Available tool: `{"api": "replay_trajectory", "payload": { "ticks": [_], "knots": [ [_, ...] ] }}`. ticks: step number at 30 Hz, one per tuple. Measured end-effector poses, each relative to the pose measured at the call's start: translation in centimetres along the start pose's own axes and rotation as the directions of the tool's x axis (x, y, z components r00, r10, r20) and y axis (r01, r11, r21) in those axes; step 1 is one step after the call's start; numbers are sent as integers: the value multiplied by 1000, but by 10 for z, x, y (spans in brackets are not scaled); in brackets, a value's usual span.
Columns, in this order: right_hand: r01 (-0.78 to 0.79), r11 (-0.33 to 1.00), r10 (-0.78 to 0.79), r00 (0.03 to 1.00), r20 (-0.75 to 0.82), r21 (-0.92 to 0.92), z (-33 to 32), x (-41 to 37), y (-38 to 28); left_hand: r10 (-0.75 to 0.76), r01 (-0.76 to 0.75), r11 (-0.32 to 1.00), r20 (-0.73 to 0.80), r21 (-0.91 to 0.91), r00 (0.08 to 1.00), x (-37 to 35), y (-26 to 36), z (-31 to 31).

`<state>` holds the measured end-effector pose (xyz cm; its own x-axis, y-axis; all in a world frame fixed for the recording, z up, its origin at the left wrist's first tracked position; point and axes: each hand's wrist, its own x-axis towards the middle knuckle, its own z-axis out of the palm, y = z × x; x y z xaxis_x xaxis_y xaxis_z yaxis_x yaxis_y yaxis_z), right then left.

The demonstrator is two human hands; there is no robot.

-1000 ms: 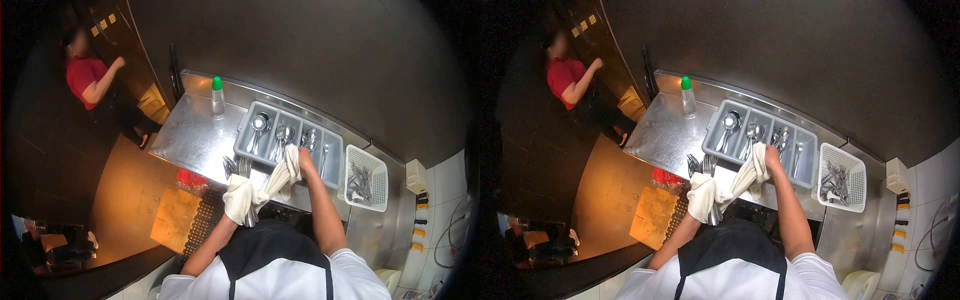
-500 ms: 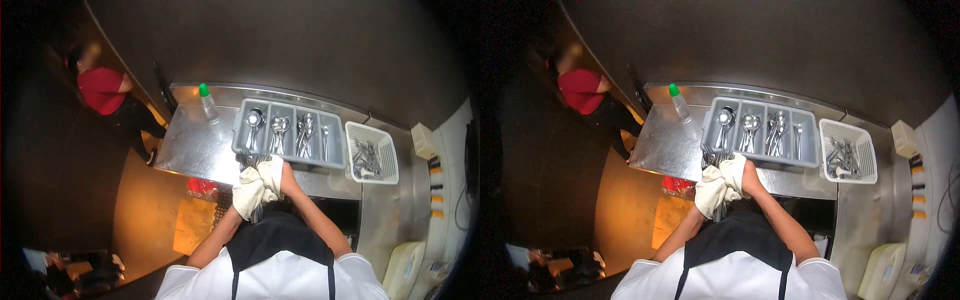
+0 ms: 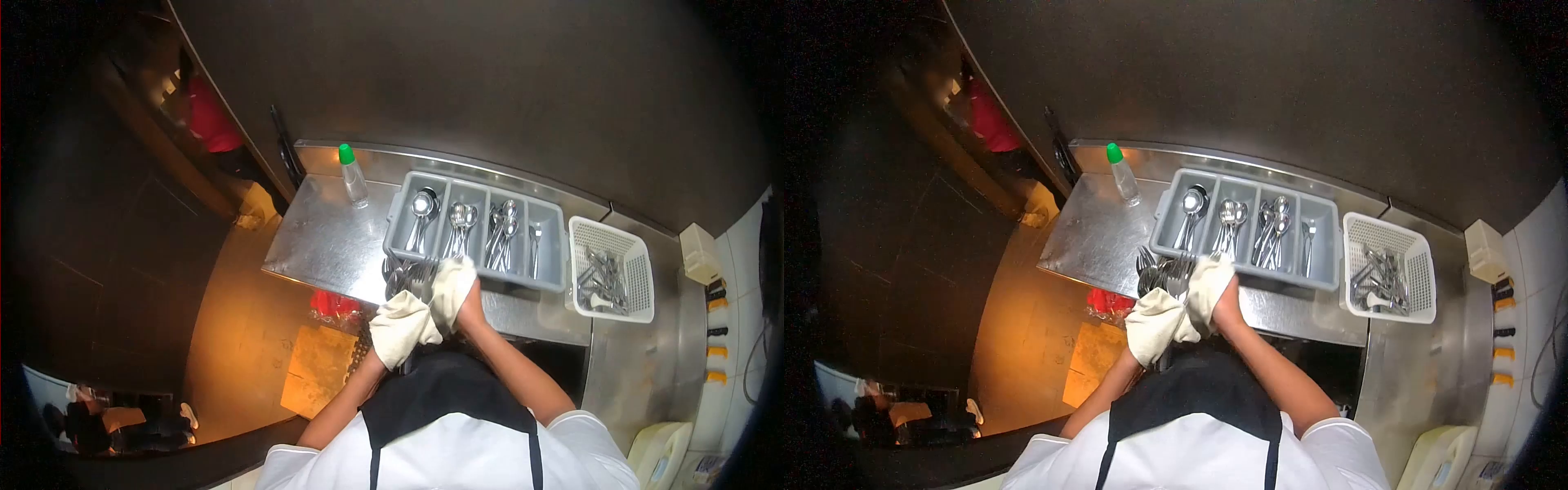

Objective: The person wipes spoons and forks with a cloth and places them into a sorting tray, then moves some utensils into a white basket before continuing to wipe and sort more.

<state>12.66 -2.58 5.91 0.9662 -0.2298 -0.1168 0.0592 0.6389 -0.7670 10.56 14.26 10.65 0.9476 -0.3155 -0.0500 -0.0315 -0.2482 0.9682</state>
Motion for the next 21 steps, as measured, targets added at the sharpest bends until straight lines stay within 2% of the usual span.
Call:
{"api": "replay_trajectory", "payload": {
  "ticks": [1,2,3,5,6,7,8,9,10,11,12,13,14,16,17,18,20,21],
  "knots": [
    [-168,907,76,967,241,387,-7,5,10,5,-4,1000,-39,17,999,0,1,5],
    [-27,995,12,989,147,96,-12,6,11,71,-69,997,-87,19,994,0,-3,11],
    [93,972,-79,994,73,-215,-18,6,12,105,-98,991,-76,89,992,0,-6,13],
    [271,788,-229,962,145,-552,-43,23,4,163,-150,963,-42,225,986,-1,-9,20],
    [344,710,-304,937,174,-614,-39,24,-9,-30,32,999,-73,14,997,-4,13,29],
    [205,894,-200,978,55,-398,-40,23,-13,7,-3,999,-90,43,996,-3,12,36],
    [62,989,-66,997,-27,-138,-40,24,-19,49,-41,997,-108,71,993,0,9,44],
    [-76,987,86,994,-67,140,-40,25,-27,94,-82,992,-125,99,988,5,5,53],
    [-329,826,340,938,60,457,-44,22,-36,99,-96,995,-114,27,989,9,-4,63],
    [-410,759,310,911,273,506,-53,23,-29,83,-91,994,-108,-65,991,10,5,75],
    [-53,997,66,968,242,-62,-71,11,-24,67,-81,984,-94,-156,993,9,16,90],
    [134,971,-93,975,202,-199,-71,0,-25,34,-38,962,-19,-271,999,11,8,102],
    [292,890,-251,955,158,-351,-71,-11,-27,2,20,927,57,-375,998,13,0,114],
    [88,891,-56,995,85,-445,-96,-3,-56,-43,238,783,331,-575,943,22,-59,134],
    [19,981,-4,997,80,-191,-113,-3,-61,-3,82,923,205,-376,979,18,-44,144],
    [-54,996,48,996,75,76,-131,-3,-67,83,-71,989,85,-133,993,14,-15,151],
    [24,967,-35,999,-41,-252,-132,-23,-60,-83,99,973,86,-208,993,16,21,161],
    [40,913,-85,992,-95,-407,-128,-30,-62,-92,101,981,62,-168,994,22,10,168]
  ]
}}
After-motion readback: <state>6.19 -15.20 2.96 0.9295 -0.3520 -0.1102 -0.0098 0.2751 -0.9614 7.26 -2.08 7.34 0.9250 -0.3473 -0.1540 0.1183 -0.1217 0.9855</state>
